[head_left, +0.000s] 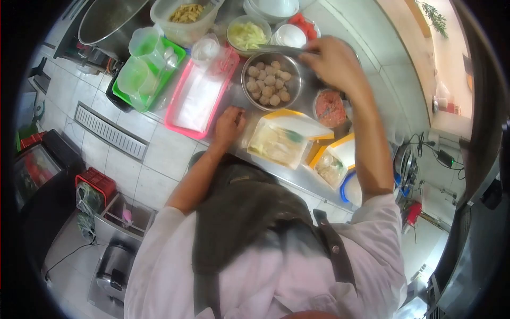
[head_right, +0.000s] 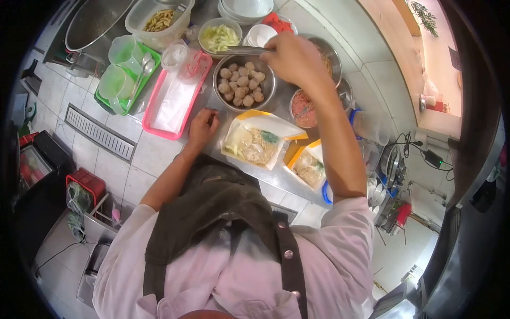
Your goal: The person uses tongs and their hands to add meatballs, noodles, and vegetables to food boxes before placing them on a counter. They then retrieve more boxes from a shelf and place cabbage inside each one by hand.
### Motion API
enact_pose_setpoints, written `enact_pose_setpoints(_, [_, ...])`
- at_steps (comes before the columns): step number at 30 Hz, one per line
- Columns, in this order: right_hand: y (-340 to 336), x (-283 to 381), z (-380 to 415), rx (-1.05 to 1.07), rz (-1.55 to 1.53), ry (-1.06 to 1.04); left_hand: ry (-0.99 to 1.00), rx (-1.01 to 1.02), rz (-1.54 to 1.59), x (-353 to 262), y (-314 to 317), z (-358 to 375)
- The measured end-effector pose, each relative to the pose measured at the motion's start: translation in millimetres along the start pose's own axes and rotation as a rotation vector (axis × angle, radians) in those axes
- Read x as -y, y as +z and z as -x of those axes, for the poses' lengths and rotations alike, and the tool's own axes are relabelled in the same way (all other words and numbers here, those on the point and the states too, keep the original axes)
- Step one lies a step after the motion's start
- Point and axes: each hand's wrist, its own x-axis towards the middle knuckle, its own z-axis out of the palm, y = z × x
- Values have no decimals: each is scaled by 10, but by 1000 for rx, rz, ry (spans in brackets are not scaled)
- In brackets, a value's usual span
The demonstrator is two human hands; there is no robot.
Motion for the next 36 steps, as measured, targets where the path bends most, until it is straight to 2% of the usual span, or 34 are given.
enact_pose_setpoints(1, [37,58,-177,84,53,67,-18,9,-2,-2,3,-1])
enact_pose_setpoints(2, [120,47,-341,74,55,60,-37,18,-5,-7,2,-2])
enact_pose_setpoints(7, [663,47,-669,-149,125,-256,-25,-12,6,-27,1,2])
enact_pose_setpoints(9, [820,57,-722,-179,169,-289,-38,-17,16,-18,3,-6])
enact_pose_setpoints(12, [831,103,-629,-213,188,-285,-17,-22,-1,-16,3,-4])
enact_pose_setpoints(15, [694,-17,-518,-257,77,-251,-27,-13,8,-9,0,-12])
enact_pose_setpoints(17, [658,-177,-454,-233,-73,-122,-14,-23,-11,-23,2,-9])
enact_pose_setpoints(21, [641,-466,-289,-271,-230,-74,-50,40,7,-26,0,-12])
enact_pose_setpoints(23, [469,-465,-34,-302,-315,25,11,-15,3,3,4,-13])
enact_pose_setpoints(24, [541,-675,55,-310,-479,36,-3,6,-42,14,4,-7])
enact_pose_setpoints(25, [520,-819,246,-320,-479,79,9,46,-30,44,7,11])
enact_pose_setpoints(27, [434,-1066,769,-387,-722,122,-17,14,-93,135,47,33])
enact_pose_setpoints(29, [344,-1266,1464,-423,-705,208,54,-40,-110,161,73,35])
enact_pose_setpoints(32, [350,-1591,2520,-397,-578,451,38,-44,-160,54,89,3])
enact_pose_setpoints(35, [761,-1859,3391,-413,-553,547,40,-26,-190,84,95,-14])
enact_pose_setpoints(36, [946,-1933,3631,-360,-642,636,53,-33,-217,99,102,-14])
